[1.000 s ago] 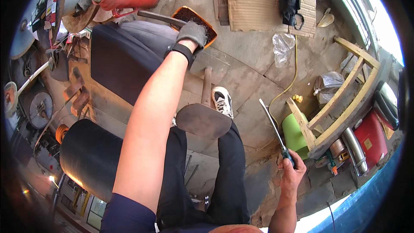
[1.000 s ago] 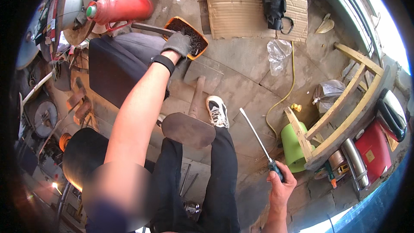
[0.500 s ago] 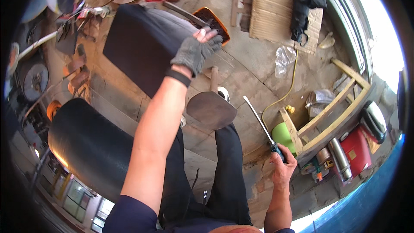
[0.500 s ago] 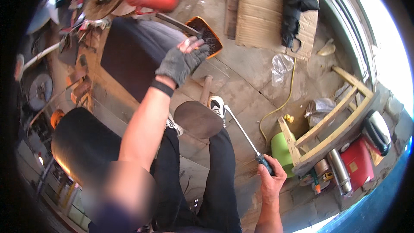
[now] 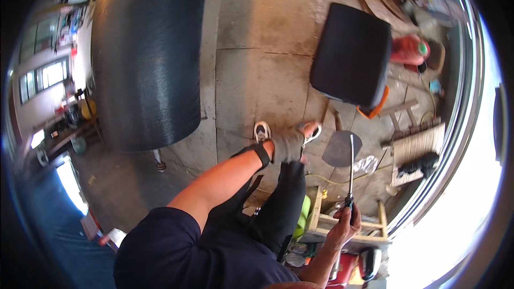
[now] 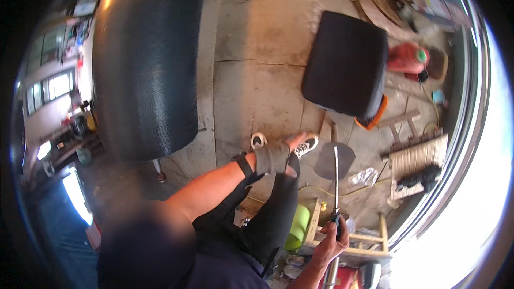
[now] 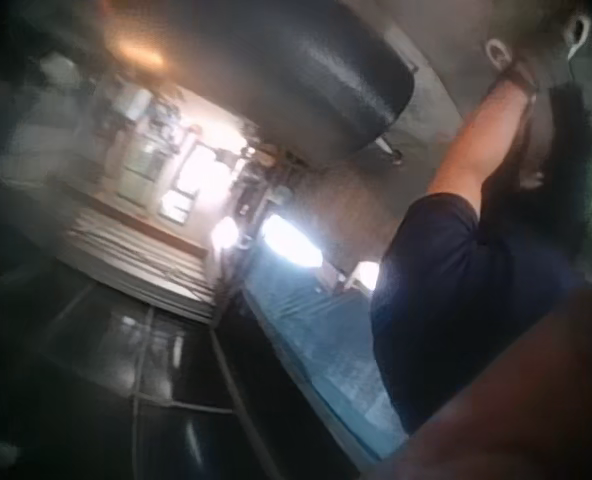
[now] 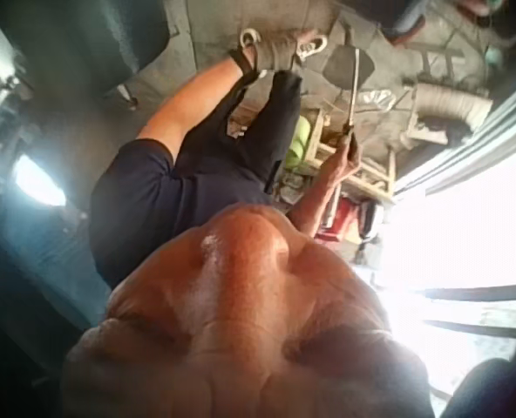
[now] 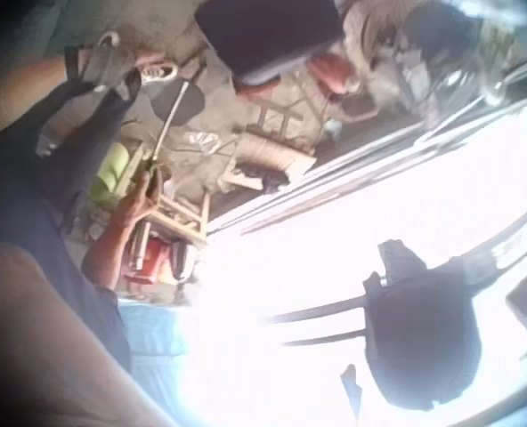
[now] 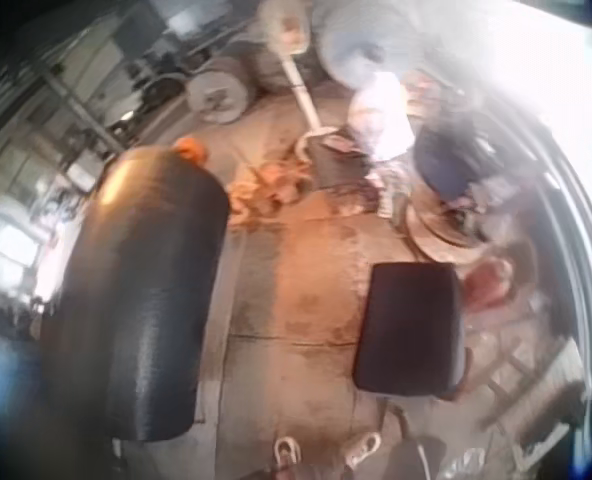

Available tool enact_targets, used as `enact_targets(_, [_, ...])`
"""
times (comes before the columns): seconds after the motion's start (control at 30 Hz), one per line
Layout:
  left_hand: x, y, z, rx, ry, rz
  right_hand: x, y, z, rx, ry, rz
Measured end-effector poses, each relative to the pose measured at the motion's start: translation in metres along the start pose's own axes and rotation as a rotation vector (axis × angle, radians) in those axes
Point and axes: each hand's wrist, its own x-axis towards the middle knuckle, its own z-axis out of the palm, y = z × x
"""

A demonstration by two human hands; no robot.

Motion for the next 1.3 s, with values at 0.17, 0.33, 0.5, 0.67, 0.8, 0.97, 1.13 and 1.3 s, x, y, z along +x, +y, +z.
enact_targets(0.17, [-0.065,-0.049,0.006,-0.379,-0.148,-0.466,0.006,-0.020,0.094,-0.382,-0.271,0.055])
enact_targets(0.33, [-0.146,-0.104,0.020,-0.581,0.356,-0.406,0.018,0.015,0.214,-0.817,-0.552,-0.100])
enact_targets(0.5, [-0.205,-0.155,0.012,-0.716,0.582,-0.608,0.076,0.109,0.325,-1.028,-0.827,-0.498])
enact_targets(0.67, [-0.207,-0.194,0.023,-0.982,0.628,-0.732,0.145,0.183,0.378,-1.253,-0.820,-0.688])
enact_targets(0.8, [-0.167,-0.257,0.070,-0.971,0.763,-0.695,0.193,0.215,0.426,-1.288,-0.869,-0.807])
enact_targets(0.97, [-0.123,-0.308,0.088,-0.745,0.741,-0.675,0.247,0.244,0.453,-1.334,-0.978,-0.986])
enact_targets(1.13, [-0.088,-0.399,0.126,-1.168,0.925,-0.496,0.273,0.239,0.459,-1.343,-1.148,-1.089])
enact_targets(1.3, [-0.053,-0.441,0.121,-1.300,1.022,-0.434,0.284,0.223,0.444,-1.383,-1.318,-1.003])
